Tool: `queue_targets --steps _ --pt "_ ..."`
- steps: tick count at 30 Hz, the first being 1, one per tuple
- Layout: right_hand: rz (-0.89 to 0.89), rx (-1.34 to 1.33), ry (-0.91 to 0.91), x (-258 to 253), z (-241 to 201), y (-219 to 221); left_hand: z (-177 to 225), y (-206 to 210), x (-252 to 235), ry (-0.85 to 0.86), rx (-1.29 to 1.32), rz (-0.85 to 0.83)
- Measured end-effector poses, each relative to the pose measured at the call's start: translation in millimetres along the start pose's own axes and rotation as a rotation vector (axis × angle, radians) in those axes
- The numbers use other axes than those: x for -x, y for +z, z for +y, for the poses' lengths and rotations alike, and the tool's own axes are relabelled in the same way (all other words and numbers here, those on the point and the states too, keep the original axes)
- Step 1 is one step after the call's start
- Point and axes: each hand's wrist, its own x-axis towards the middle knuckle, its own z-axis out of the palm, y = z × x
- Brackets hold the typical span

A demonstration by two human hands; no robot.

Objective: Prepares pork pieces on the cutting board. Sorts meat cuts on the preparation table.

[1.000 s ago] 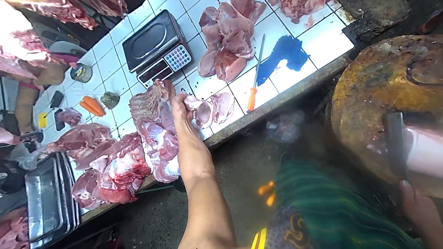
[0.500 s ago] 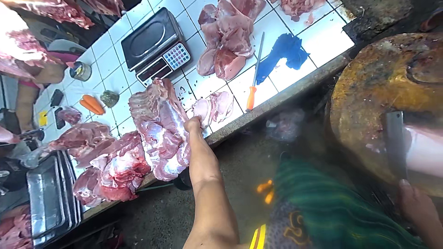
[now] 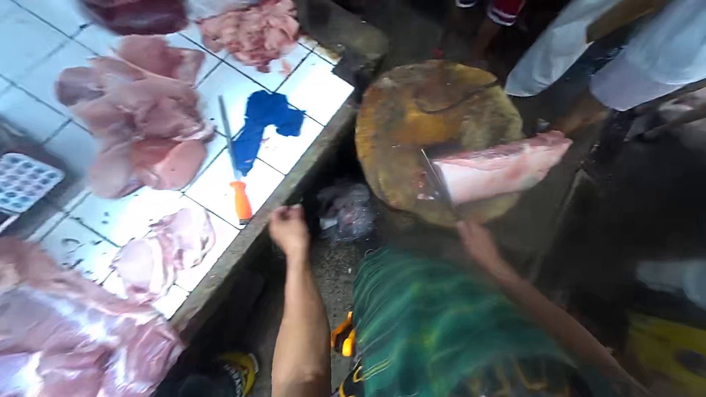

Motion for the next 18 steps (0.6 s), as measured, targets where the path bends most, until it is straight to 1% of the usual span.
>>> queue_targets --steps 1,3,5,7,8,10,11,12,13,14,16,18 --pt "0.021 -0.054 -0.022 3.4 5.7 1.3 11.3 41.3 15.6 -0.022 0.034 -0.175" --pt "0.067 -0.138 -0.096 18.8 12.5 -0.8 14.7 120.1 39.3 -0.095 0.116 -0.428" --pt "0.130 -0.178 -0.156 34.1 13.5 -8.6 17.0 178.6 59.8 -0.203 0.130 -0.554" --pt "0.162 -0.217 -0.184 39.5 14.0 -16.3 20.4 216.8 75.7 -0.281 0.050 -0.548" --pt "0.144 -0.257 -0.176 39.8 13.0 -19.7 20.8 228.0 80.2 -0.303 0.005 -0.517" --pt "0.090 -0.349 -0.136 41.0 10.2 -24.7 27.8 231.7 91.6 -0.278 -0.108 -0.402" --pt "0.072 -0.393 -0.121 41.8 9.7 -25.8 34.5 228.5 99.2 -0.217 -0.203 -0.332" --pt "0.055 -0.426 -0.110 42.5 10.2 -26.8 41.7 224.8 107.3 -0.114 -0.306 -0.258" --pt "0.041 -0.442 -0.102 43.3 12.1 -27.9 46.4 222.6 114.6 0.038 -0.378 -0.187" --pt "0.027 -0.444 -0.098 43.6 15.7 -29.4 48.5 222.3 119.5 0.216 -0.413 -0.162" --pt "0.010 -0.437 -0.094 44.3 26.2 -31.3 50.5 229.1 122.7 0.521 -0.450 -0.264" --pt "-0.004 -0.428 -0.088 46.8 39.9 -31.0 49.2 246.2 119.0 0.728 -0.502 -0.416"
